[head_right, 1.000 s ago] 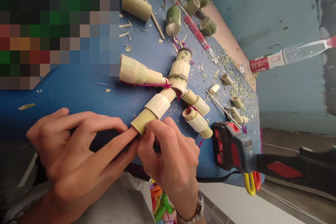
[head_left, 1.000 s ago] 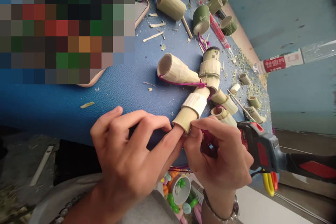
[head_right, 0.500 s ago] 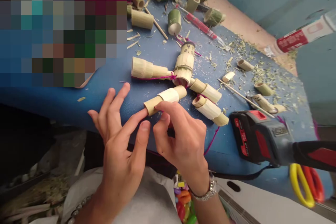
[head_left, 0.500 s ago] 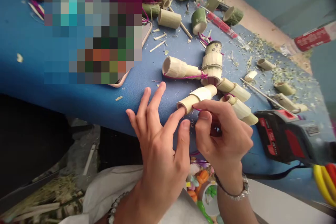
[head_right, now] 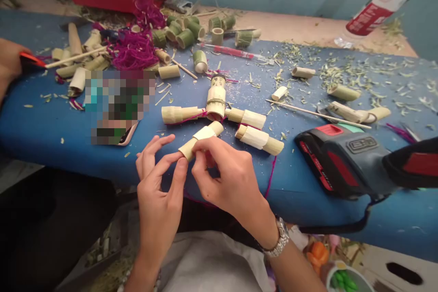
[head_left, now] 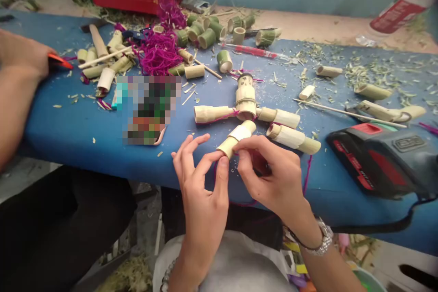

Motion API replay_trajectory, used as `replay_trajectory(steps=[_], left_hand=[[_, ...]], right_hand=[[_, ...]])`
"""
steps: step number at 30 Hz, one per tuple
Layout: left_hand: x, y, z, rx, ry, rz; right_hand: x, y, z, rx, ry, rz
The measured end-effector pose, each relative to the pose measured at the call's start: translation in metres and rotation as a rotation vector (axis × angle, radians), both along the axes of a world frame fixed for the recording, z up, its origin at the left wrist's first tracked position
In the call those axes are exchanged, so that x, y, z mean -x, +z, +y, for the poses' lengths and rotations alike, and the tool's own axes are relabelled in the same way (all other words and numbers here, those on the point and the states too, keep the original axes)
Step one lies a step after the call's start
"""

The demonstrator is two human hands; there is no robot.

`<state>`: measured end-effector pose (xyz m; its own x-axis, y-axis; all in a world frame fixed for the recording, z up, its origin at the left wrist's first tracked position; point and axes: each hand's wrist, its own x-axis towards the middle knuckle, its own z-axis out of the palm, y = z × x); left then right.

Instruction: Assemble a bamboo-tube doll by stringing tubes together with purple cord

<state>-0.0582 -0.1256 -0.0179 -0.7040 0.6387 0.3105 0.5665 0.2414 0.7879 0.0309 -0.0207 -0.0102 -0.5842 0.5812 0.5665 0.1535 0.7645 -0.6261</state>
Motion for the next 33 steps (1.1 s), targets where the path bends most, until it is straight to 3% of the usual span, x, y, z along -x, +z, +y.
replay_trajectory(steps=[33], left_hand=[[0.003,-0.009,-0.012,0.042,-0.017,0.119]], right_hand=[[-0.002,0.005,0.005,0.110,0.043,-0.021]])
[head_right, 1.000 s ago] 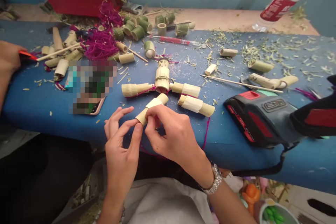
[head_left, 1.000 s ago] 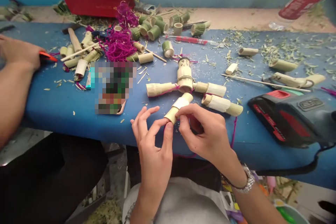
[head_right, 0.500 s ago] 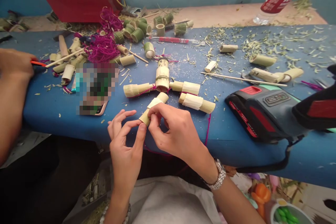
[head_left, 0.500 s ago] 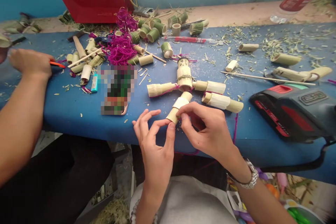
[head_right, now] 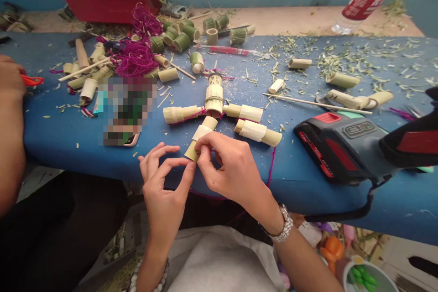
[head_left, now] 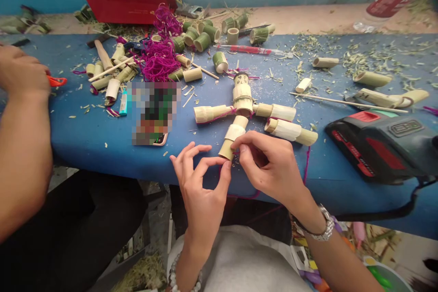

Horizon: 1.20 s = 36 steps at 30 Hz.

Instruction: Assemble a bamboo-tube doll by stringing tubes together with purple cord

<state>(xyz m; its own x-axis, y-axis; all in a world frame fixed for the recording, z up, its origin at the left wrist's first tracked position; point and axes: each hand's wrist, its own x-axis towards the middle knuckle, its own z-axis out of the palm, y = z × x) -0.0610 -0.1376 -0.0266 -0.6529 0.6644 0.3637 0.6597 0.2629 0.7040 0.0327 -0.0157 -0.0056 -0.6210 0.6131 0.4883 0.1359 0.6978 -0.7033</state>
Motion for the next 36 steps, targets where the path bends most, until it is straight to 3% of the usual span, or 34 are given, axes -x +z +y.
replay_trajectory(steps=[9,22,36], left_hand=[[0.004,-0.008,-0.011,-0.019,0.018,0.091],[0.003,-0.013,-0.001,-0.092,0.043,0.112],[-0.001,-0.011,0.005,-0.064,-0.002,-0.015]], right_hand=[[0.001,0.000,-0.001,0.006,0.001,0.027],[-0.002,-0.003,-0.004,-0.006,-0.030,-0.038],[-0.002,-0.004,-0.005,-0.034,-0.068,-0.034]])
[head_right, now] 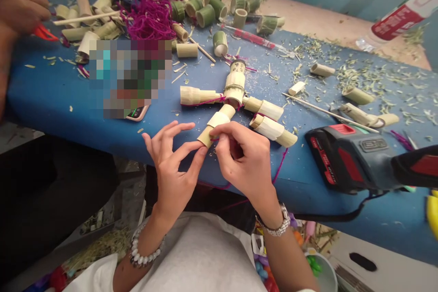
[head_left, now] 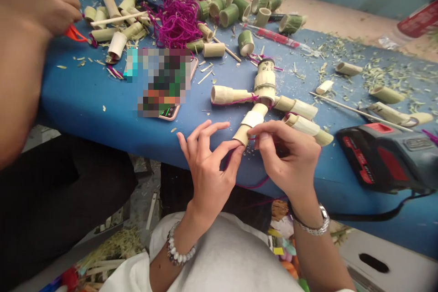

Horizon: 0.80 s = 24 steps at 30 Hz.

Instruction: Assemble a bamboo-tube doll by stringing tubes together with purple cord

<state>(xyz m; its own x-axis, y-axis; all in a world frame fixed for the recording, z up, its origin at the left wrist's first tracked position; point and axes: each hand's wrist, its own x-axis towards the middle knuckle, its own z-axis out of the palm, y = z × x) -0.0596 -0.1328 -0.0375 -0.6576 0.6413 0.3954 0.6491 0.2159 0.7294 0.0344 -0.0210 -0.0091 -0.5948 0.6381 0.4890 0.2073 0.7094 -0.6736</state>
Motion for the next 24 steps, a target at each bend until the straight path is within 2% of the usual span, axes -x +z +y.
replay_trajectory(steps=[16,24], left_hand=[[-0.008,0.006,0.008,-0.020,0.093,-0.112],[-0.007,0.010,0.007,0.014,0.086,-0.135]], right_hand=[[-0.001,0.002,0.001,0.028,0.022,0.012],[0.000,0.002,0.002,0.067,0.047,0.014]])
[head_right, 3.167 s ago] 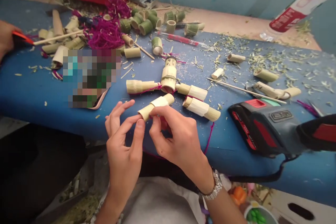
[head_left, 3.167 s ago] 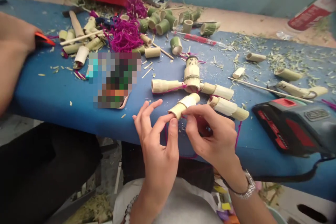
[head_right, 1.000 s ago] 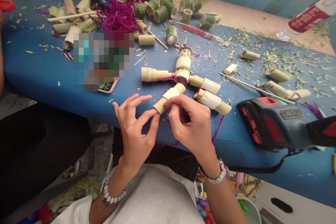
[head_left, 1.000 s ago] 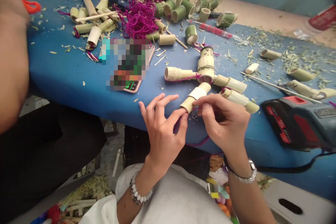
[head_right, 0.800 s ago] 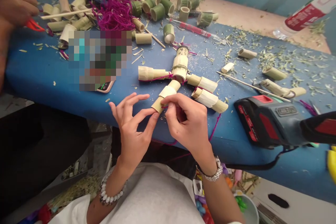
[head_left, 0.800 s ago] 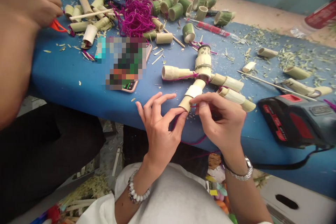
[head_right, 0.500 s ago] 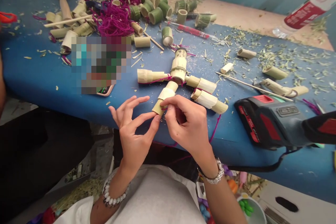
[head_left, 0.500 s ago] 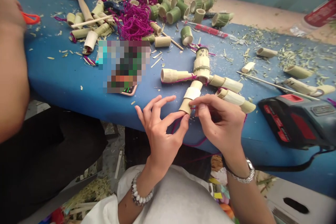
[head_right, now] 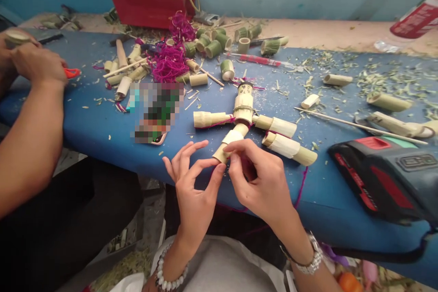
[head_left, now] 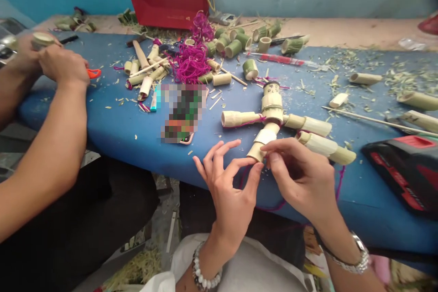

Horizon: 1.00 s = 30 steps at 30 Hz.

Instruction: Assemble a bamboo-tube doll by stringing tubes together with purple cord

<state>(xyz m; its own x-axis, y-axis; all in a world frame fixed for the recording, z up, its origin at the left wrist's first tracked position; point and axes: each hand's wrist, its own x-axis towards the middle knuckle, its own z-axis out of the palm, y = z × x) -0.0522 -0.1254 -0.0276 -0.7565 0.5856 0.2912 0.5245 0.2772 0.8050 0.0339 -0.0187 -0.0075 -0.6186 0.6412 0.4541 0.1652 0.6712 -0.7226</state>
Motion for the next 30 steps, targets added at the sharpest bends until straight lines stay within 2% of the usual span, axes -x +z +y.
replay_trajectory(steps=[5,11,14,18,21,26,30], left_hand=[[0.002,-0.005,-0.002,0.002,-0.007,0.058],[0.007,-0.013,-0.015,0.006,-0.059,0.163],[0.010,-0.016,-0.023,-0.018,-0.101,0.225],[0.012,-0.021,-0.036,-0.084,-0.160,0.265],[0.013,-0.026,-0.050,-0.158,-0.264,0.164],[0.003,-0.019,-0.072,-0.345,-0.399,-0.275],[-0.011,-0.004,-0.087,-0.381,-0.333,-0.453]], right_hand=[[0.000,-0.004,0.001,-0.040,0.046,0.002],[0.001,-0.009,0.001,-0.426,-0.012,-0.037],[0.002,-0.008,0.002,-0.455,-0.035,0.002],[0.003,-0.007,0.002,-0.409,0.020,0.019],[0.003,-0.006,0.003,-0.344,0.052,0.030],[0.000,-0.001,0.008,-0.291,0.098,0.031],[-0.002,-0.002,0.013,-0.290,0.122,0.034]])
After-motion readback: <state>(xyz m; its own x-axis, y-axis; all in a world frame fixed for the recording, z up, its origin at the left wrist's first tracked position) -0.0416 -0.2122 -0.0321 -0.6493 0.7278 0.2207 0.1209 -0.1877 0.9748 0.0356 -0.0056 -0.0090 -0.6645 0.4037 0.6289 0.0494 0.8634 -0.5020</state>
